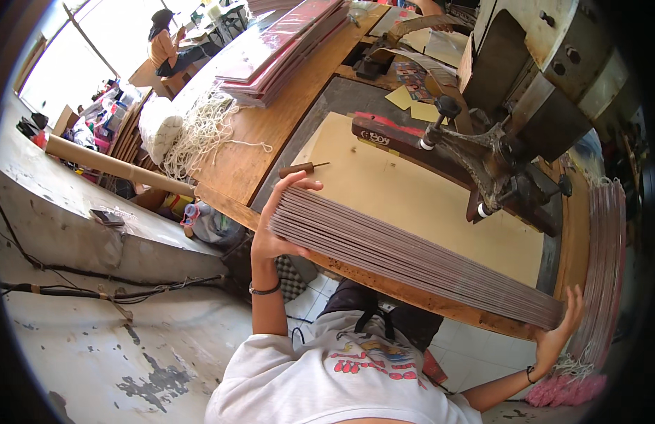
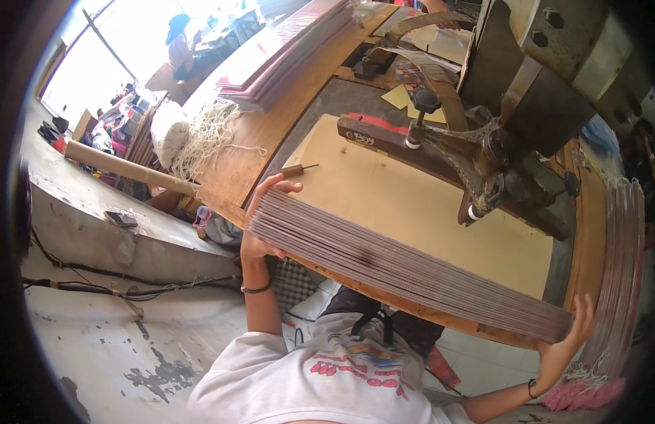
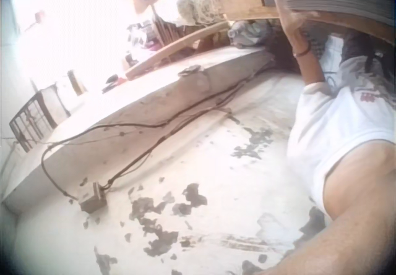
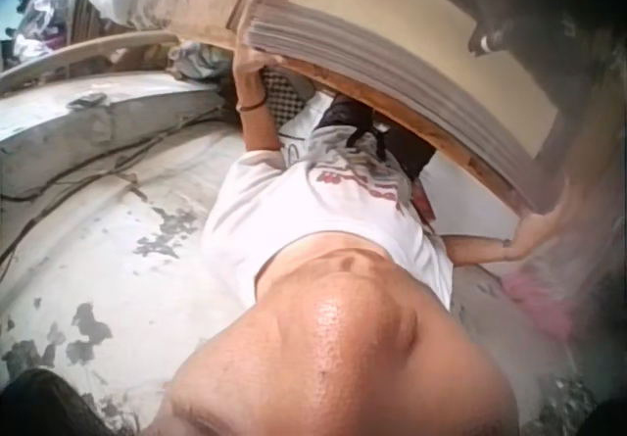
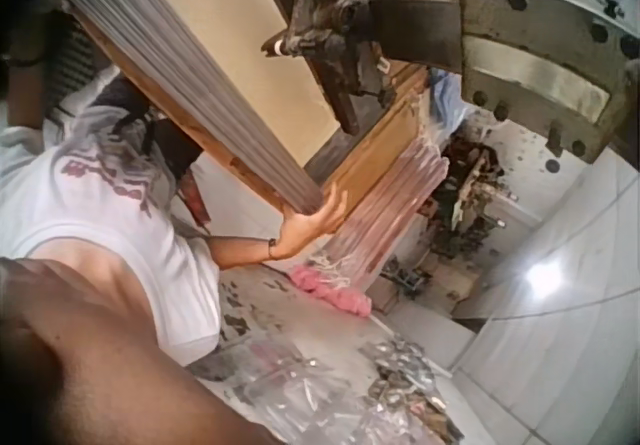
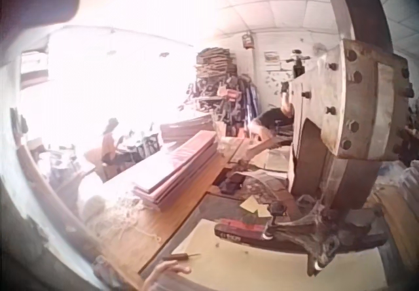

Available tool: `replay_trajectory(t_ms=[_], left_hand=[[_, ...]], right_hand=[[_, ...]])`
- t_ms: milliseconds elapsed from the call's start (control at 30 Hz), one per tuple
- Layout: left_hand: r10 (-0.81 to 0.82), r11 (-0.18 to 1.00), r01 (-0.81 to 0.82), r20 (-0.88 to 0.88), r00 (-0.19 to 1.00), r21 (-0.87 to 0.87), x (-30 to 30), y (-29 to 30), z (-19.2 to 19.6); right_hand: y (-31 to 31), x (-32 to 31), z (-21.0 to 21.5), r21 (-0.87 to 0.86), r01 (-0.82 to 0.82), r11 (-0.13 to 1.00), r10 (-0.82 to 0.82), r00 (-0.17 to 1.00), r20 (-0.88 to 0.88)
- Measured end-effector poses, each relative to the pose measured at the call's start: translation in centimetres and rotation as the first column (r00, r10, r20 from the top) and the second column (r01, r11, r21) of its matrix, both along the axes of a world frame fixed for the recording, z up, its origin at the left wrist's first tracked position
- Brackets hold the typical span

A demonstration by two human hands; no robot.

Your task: The person stacks and aligns sheets of printed cardboard packaging on a wooden work table, then lifts and organizes the entire bundle by hand.

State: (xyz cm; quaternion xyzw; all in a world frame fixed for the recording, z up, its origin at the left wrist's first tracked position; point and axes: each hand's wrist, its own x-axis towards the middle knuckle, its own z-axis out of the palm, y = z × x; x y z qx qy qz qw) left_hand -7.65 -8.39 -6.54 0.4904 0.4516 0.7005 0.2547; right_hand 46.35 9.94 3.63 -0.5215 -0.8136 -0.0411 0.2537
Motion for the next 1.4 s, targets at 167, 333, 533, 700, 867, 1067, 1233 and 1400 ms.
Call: replay_trajectory(t_ms=[167, 333, 533, 700, 867, 1067, 1233, 1400], left_hand=[[-0.021, 1.0, 0.021, 0.017, 1.0, 0.023, -0.1, 0.3, -0.2], [-0.015, 1.0, 0.015, -0.003, 1.0, -0.003, 0.1, 0.1, 0.1], [-0.072, 0.997, 0.071, 0.061, 0.996, 0.017, 0.1, 0.0, 0.2], [-0.08, 0.997, 0.08, 0.067, 0.995, 0.0, 0.1, -0.2, -0.2], [-0.073, 0.997, 0.074, 0.079, 0.994, -0.01, 0.1, -0.6, -0.5], [-0.003, 0.998, 0.008, 0.078, 0.997, -0.056, 0.6, -0.1, 0.1], [-0.082, 0.997, 0.082, 0.029, 0.996, 0.007, 0.0, -0.1, -0.3], [-0.099, 0.994, 0.095, 0.074, 0.992, 0.053, 0.3, 0.5, -0.1]], right_hand=[[0.1, 0.3, -0.5, -0.012, -0.017, 1.0, 0.018, 0.997, 0.08], [-0.4, -2.0, -0.2, 0.015, -0.024, 1.0, 0.02, 0.967, 0.253], [-0.8, -3.2, -0.3, 0.036, -0.039, 0.999, 0.027, 0.962, 0.272], [-0.5, 1.6, -1.9, 0.079, -0.034, 0.996, 0.038, 0.998, -0.047], [1.3, 4.0, -6.9, -0.047, -0.02, 0.999, -0.005, 0.871, -0.491], [2.1, 3.0, -10.7, -0.158, -0.179, 0.971, -0.008, 0.637, -0.771], [1.9, 2.2, -11.5, -0.091, -0.222, 0.971, 0.046, 0.547, -0.836], [2.2, 3.1, -11.0, -0.186, -0.274, 0.943, -0.007, 0.545, -0.839]])
